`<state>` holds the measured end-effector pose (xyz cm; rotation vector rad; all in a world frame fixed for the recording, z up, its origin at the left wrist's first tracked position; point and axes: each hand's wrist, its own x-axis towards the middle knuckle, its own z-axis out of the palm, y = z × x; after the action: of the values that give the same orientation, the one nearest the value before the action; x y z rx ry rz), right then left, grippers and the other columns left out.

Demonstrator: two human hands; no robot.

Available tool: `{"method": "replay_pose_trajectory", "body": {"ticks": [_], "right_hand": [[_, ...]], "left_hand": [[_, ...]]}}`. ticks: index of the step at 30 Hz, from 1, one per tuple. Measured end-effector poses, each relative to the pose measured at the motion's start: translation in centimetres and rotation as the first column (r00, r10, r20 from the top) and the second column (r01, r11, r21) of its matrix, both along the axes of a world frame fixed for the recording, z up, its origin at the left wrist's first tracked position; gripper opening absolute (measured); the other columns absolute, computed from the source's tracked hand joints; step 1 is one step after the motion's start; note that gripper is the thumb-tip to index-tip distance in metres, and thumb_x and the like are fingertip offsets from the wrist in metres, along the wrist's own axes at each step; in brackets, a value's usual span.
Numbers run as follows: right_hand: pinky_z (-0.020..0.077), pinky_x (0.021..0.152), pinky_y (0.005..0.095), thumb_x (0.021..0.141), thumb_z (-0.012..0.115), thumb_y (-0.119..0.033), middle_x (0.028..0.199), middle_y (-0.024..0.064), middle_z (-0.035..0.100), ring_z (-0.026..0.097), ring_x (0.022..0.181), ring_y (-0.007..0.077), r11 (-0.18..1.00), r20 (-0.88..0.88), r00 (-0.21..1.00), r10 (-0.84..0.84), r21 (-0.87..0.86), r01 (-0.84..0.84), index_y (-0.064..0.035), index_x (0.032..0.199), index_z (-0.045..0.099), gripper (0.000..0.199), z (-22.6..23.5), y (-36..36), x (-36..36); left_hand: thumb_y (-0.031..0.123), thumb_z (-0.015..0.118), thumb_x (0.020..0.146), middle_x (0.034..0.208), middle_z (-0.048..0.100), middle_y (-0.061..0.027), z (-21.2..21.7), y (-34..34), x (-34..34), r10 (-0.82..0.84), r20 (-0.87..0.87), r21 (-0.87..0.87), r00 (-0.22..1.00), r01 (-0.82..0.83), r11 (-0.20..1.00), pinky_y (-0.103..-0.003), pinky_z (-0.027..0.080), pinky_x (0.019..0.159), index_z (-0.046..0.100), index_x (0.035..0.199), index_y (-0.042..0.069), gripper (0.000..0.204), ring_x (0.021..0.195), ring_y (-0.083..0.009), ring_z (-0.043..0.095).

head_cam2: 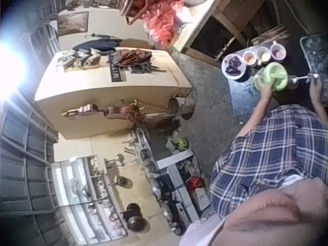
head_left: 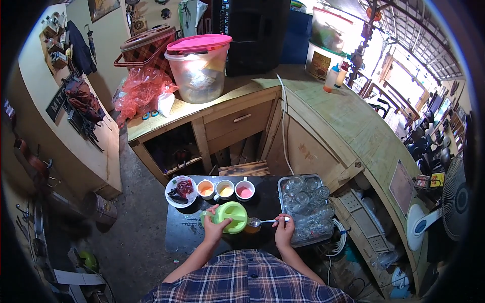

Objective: The recorder is assembling small food portions by placing ingredients into plastic cups using a spoon.

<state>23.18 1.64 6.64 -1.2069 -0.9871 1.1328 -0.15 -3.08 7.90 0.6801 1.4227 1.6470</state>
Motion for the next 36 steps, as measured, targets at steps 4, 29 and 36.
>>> {"method": "replay_pose_trajectory", "body": {"ticks": [4,29,36], "right_hand": [[0.0509,0.059,0.0265,0.099,0.047,-0.008,0.083,0.0076,0.058,0.054,0.063,0.0106,1.000,0.007,1.000,0.000,0.009,0.000,-0.0006,0.102,0.053,0.010,-0.2,0.1,0.2],[0.0499,0.060,0.0243,0.099,0.046,-0.006,0.082,0.0061,0.058,0.054,0.063,0.0089,0.993,0.098,0.995,0.011,0.114,-0.023,-0.0010,0.101,0.052,0.009,1.0,-0.3,-0.9],[0.0514,0.060,0.0257,0.099,0.046,-0.008,0.084,0.0069,0.057,0.054,0.063,0.0098,0.997,0.053,0.998,0.021,0.073,-0.024,-0.0012,0.102,0.052,0.010,0.5,-0.2,-0.9]], "left_hand": [[-0.003,0.082,0.063,0.127,0.047,-0.0135,0.8,0.0,-0.4,0.016,0.025,-0.011,1.000,-0.015,1.000,-0.037,0.046,0.099,0.037,0.099,0.010,0.059,0.119,-0.0239,0.049],[-0.002,0.082,0.064,0.124,0.049,-0.0103,0.5,-0.3,-0.9,0.013,0.041,-0.056,0.999,-0.011,0.998,-0.036,0.045,0.099,0.040,0.101,0.009,0.057,0.118,-0.0221,0.050],[0.000,0.084,0.063,0.125,0.048,-0.0113,-0.2,-0.1,-0.2,-0.002,-0.026,-0.006,1.000,0.001,1.000,-0.036,0.044,0.100,0.040,0.099,0.009,0.058,0.118,-0.0221,0.049]]}}
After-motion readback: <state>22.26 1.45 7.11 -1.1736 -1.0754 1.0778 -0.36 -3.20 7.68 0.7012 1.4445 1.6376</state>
